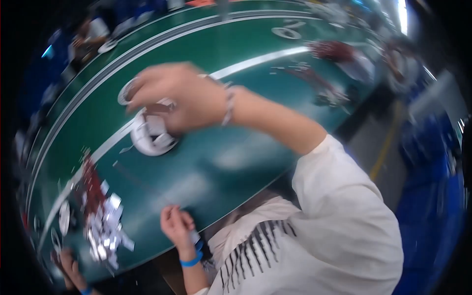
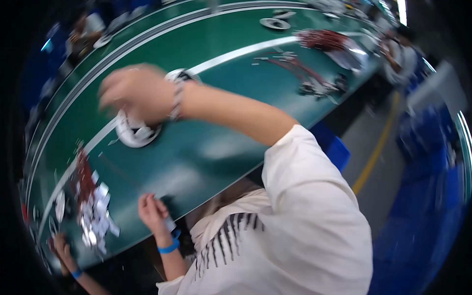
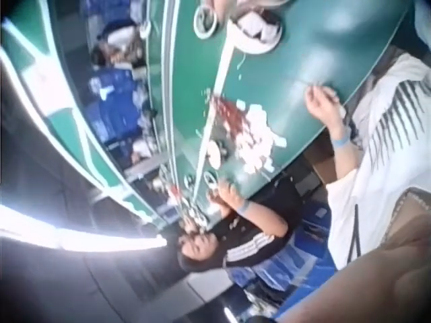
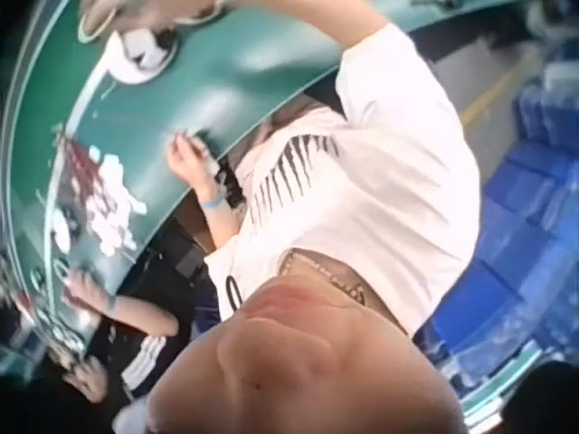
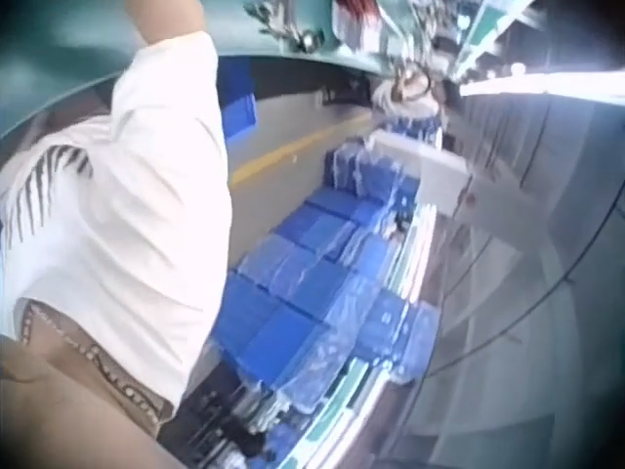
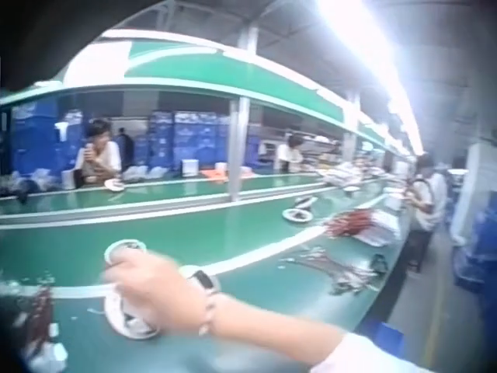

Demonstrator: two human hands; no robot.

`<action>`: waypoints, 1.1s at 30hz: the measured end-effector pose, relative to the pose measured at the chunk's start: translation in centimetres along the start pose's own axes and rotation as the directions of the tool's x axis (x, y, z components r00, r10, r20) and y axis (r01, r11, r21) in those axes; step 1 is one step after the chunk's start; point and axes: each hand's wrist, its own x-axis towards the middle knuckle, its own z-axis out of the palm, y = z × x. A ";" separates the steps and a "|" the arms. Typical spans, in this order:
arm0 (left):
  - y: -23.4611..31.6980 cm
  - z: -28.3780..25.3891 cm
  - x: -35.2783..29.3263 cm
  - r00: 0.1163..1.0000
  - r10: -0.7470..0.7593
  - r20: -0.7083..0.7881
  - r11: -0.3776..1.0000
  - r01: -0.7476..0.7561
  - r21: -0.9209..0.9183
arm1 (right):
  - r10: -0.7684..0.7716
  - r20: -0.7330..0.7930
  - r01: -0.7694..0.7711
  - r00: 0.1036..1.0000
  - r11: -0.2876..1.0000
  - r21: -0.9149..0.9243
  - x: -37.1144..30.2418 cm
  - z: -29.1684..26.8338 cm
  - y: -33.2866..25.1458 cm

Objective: Manual assembly of electronic parts into plastic housings on a factory production line.

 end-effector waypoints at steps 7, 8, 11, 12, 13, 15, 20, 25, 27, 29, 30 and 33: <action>0.1 0.9 -0.2 0.994 -0.031 0.107 1.000 0.031 -0.001 | 0.923 -0.375 -0.487 0.090 -0.287 -0.825 -27.7 -23.2 6.9; 0.2 0.8 -0.3 0.994 -0.029 0.102 0.999 0.025 0.043 | 0.902 -0.429 -0.486 0.048 -0.354 -0.799 -29.4 -23.4 6.4; 0.4 1.0 -0.3 0.995 -0.035 0.089 0.998 0.030 0.055 | 0.890 -0.452 -0.509 0.051 -0.366 -0.779 -32.7 -23.6 6.9; 0.4 1.2 -0.2 0.996 -0.034 0.084 0.998 0.030 0.057 | 0.892 -0.448 -0.512 0.051 -0.362 -0.779 -33.3 -24.1 7.3; 0.4 1.2 -0.2 0.998 -0.029 0.062 0.999 0.026 0.046 | 0.884 -0.463 -0.560 0.059 -0.355 -0.749 -32.9 -23.9 7.5; 0.3 1.0 -0.1 0.999 -0.020 0.032 0.999 0.019 0.036 | 0.864 -0.499 -0.649 0.073 -0.339 -0.681 -31.5 -23.8 7.6; 0.3 0.9 -0.1 0.999 -0.015 0.048 0.998 0.012 0.063 | 0.702 -0.601 -0.663 0.382 -0.244 -0.707 -28.7 -24.9 7.0; 0.5 0.7 -0.3 1.000 0.001 0.005 1.000 -0.001 0.027 | 0.435 -0.822 -0.928 0.368 0.118 -0.352 -23.7 -23.4 5.7; 1.1 1.4 -0.3 0.999 0.034 -0.025 0.999 -0.034 -0.026 | 0.491 -0.828 -0.947 0.272 0.290 -0.139 -22.8 -23.5 5.7; 2.3 1.9 0.1 0.998 0.059 -0.019 0.997 -0.060 -0.042 | 0.587 -0.775 -0.901 0.232 0.430 0.056 -21.1 -21.6 5.3; 2.9 2.5 0.3 0.993 0.115 0.001 0.992 -0.114 -0.060 | 0.621 -0.752 -0.885 0.223 0.452 0.110 -20.0 -20.0 5.3; 4.8 3.8 1.6 0.984 0.160 0.074 0.986 -0.156 -0.067 | 0.526 -0.706 -0.872 0.474 0.391 -0.295 -17.7 -17.0 5.0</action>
